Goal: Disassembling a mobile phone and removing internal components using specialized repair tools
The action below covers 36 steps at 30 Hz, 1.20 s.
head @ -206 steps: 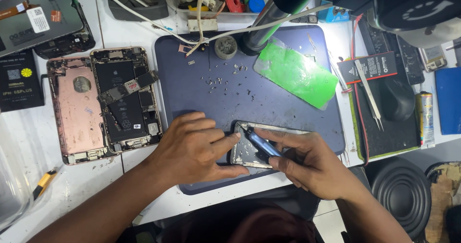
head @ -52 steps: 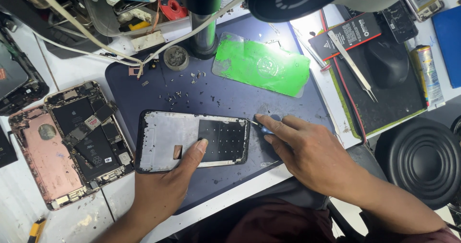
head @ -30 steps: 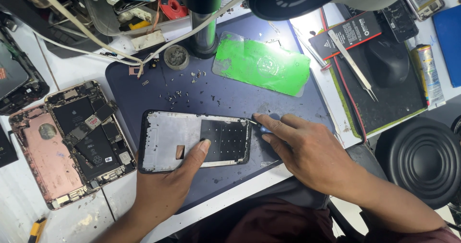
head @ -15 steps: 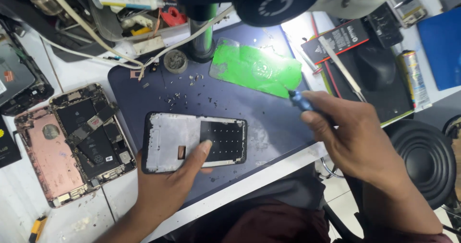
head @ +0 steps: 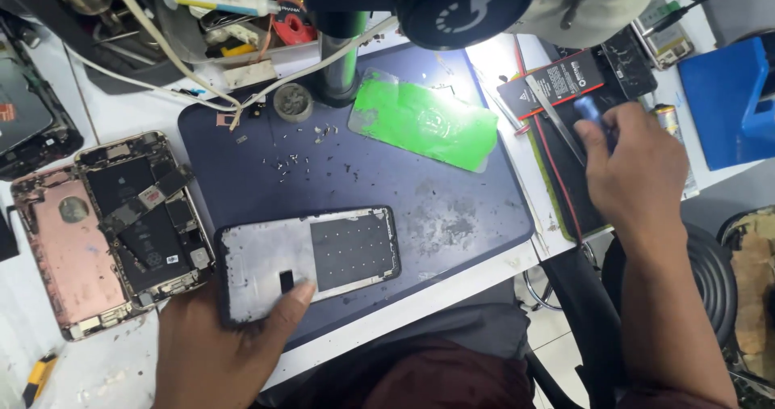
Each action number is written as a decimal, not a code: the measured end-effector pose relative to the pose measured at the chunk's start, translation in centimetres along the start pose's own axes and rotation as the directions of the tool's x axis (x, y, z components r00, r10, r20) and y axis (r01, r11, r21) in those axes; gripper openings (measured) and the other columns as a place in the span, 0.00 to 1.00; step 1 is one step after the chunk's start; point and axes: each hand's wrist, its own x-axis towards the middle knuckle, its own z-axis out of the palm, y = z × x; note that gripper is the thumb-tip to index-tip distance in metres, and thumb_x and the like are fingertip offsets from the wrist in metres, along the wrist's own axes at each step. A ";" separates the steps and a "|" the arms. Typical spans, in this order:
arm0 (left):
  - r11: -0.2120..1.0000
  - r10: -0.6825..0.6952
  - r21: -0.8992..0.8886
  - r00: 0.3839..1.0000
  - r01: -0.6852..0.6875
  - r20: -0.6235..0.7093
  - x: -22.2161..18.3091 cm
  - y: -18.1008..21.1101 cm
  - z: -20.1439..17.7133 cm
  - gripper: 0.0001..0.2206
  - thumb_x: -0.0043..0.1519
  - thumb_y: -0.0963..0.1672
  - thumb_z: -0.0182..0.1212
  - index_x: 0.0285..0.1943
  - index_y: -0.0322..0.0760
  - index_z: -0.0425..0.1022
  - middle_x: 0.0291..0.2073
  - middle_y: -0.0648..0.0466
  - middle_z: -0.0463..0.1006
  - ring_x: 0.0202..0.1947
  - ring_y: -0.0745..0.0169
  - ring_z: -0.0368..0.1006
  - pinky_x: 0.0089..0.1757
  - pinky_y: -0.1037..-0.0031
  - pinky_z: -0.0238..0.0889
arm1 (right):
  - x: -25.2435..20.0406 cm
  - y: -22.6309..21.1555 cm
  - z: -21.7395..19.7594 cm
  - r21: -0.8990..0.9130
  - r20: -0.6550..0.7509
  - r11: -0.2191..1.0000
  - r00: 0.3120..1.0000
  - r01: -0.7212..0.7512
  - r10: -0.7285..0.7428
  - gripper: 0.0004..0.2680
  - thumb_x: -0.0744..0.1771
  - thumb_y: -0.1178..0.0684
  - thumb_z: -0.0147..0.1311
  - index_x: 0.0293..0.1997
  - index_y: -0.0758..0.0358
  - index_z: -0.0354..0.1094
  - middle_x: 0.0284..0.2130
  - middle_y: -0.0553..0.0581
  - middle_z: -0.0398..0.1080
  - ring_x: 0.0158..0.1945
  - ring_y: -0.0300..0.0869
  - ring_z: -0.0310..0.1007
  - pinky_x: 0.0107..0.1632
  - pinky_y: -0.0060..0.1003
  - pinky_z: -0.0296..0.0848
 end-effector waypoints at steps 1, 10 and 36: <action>1.000 -0.001 0.002 1.000 0.001 0.000 -0.6 -0.6 0.5 0.20 0.51 0.56 0.68 0.41 0.42 0.85 0.38 0.50 0.86 0.48 0.43 0.79 0.46 0.57 0.69 | -0.3 0.8 1.0 0.002 0.000 1.000 1.000 0.000 0.000 0.12 0.76 0.46 0.55 0.51 0.67 0.68 0.39 0.67 0.73 0.41 0.65 0.72 0.39 0.58 0.64; 0.878 -0.086 0.436 0.962 0.196 -0.258 -3.8 -3.2 3.1 0.30 0.52 0.67 0.63 0.37 0.43 0.78 0.16 0.50 0.73 0.20 0.38 0.71 0.28 0.54 0.64 | -0.8 1.9 3.8 -0.247 -0.204 0.967 0.972 0.061 -0.114 0.12 0.79 0.43 0.53 0.48 0.60 0.69 0.38 0.58 0.73 0.34 0.57 0.73 0.30 0.52 0.65; 0.599 0.664 0.442 0.722 -0.668 0.191 3.9 1.3 1.9 0.38 0.55 0.69 0.60 0.52 0.39 0.72 0.43 0.53 0.72 0.40 0.52 0.68 0.37 0.66 0.66 | -1.2 3.0 5.2 -0.412 -0.151 0.907 0.975 0.090 -0.166 0.14 0.78 0.38 0.53 0.43 0.55 0.68 0.37 0.52 0.74 0.33 0.51 0.75 0.27 0.47 0.65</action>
